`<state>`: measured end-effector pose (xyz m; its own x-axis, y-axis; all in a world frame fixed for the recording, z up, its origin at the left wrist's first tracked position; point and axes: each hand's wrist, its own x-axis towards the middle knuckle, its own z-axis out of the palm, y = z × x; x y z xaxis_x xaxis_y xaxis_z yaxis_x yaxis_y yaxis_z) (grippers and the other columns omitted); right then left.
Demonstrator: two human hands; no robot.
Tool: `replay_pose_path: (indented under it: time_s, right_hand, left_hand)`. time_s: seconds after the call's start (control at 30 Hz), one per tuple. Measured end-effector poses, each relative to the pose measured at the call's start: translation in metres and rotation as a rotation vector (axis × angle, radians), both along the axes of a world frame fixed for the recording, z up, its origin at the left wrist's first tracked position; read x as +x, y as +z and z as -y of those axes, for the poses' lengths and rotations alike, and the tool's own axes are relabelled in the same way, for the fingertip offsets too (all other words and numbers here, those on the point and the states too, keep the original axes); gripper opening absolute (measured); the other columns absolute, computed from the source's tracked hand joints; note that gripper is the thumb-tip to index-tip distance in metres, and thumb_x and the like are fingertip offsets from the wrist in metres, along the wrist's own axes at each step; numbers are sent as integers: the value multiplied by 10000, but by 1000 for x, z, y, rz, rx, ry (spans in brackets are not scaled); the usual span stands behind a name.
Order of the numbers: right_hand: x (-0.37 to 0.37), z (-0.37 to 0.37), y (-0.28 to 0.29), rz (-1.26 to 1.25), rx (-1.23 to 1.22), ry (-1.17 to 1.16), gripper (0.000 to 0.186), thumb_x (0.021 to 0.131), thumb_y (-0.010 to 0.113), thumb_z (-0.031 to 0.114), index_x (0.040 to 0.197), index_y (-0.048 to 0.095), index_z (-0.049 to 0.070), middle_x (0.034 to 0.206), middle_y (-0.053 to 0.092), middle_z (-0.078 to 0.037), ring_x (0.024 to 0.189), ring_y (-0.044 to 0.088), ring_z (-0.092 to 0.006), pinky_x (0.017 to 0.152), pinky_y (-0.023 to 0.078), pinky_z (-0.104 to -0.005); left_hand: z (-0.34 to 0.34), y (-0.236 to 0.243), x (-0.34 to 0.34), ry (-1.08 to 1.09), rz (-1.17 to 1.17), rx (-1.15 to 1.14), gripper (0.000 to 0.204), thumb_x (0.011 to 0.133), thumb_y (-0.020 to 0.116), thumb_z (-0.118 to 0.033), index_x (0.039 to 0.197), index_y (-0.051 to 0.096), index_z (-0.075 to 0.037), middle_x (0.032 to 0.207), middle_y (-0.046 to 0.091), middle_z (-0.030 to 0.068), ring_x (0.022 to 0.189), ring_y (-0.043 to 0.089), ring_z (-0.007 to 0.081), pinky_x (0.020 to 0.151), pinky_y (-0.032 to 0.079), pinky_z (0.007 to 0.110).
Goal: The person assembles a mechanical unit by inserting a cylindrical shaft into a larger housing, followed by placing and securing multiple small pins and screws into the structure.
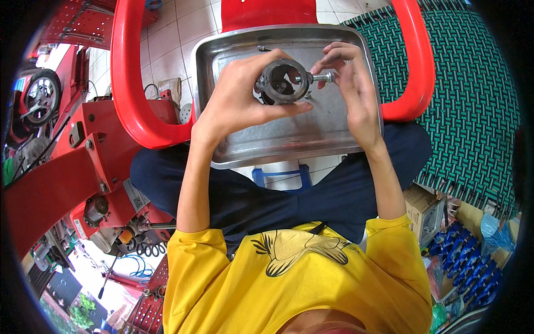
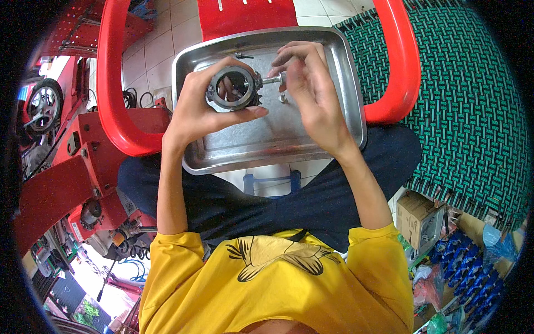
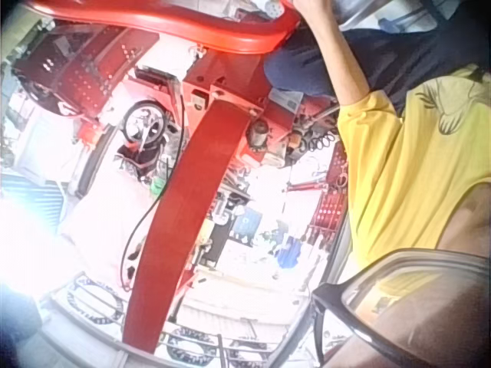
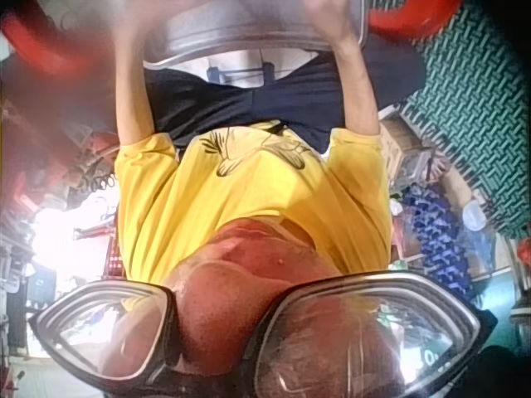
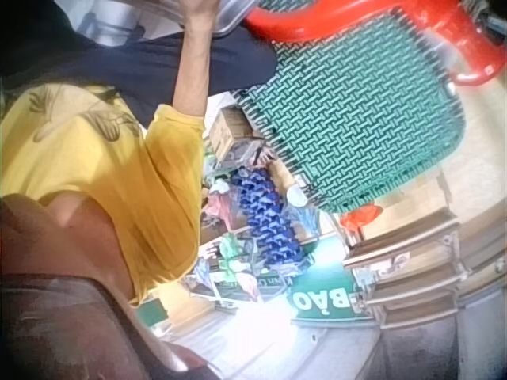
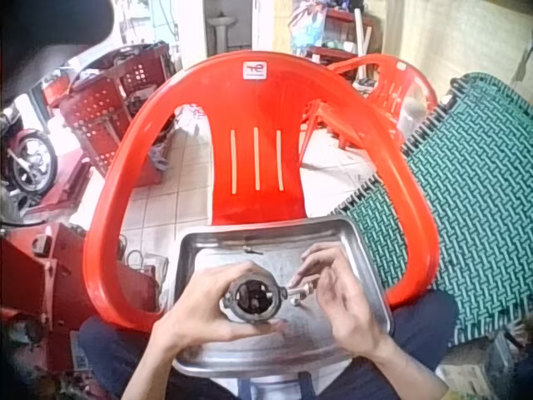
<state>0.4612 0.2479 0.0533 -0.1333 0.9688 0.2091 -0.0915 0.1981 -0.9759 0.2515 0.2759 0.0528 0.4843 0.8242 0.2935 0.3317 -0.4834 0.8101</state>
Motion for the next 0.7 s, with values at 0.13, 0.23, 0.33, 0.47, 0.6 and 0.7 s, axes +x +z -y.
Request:
replay_pose_path:
  time_s: [0.13,0.23,0.33,0.47,0.6,0.7]
  right_hand:
    - [11,-6,-10,190,9,79,375,1085,467,333,977,630,13,1140,510,-83,1016,560,-153,852,466,-277]
    - [11,-4,-6,217,0,107,330,1072,500,294,965,630,11,1139,512,-81,1013,561,-153,841,472,-275]
    - [12,-4,-5,235,79,80,238,1051,542,241,1011,619,20,1149,512,-76,1022,563,-147,843,479,-279]
    - [5,-2,-4,154,108,8,172,1037,567,203,1070,601,38,1156,512,-70,1001,576,-135,846,484,-282]
    - [5,-4,-7,126,30,15,174,1038,566,201,1049,602,31,1153,511,-68,958,589,-137,840,484,-279]
    - [11,-5,-5,204,-67,140,185,1043,559,204,1026,607,26,1152,510,-63,946,594,-143,839,484,-281]
  left_hand:
    - [0,0,1,-9,5,13,489,653,921,-221,1043,687,-40,863,721,72,776,693,147,731,552,290]
    - [0,0,0,-13,5,7,490,653,921,-222,1044,688,-40,861,721,71,771,691,146,726,549,285]
    - [0,0,0,-13,8,0,492,654,922,-227,1045,688,-41,859,721,70,766,688,145,719,546,281]
    - [0,2,-1,7,-13,-25,497,654,924,-231,1047,688,-40,865,724,72,771,692,150,729,552,286]
    - [0,-1,0,-3,-2,-8,497,655,924,-228,1049,687,-38,881,728,78,790,704,159,755,562,296]
    - [0,0,-1,-14,-2,-22,495,657,923,-224,1049,686,-36,892,730,84,802,710,164,768,566,301]
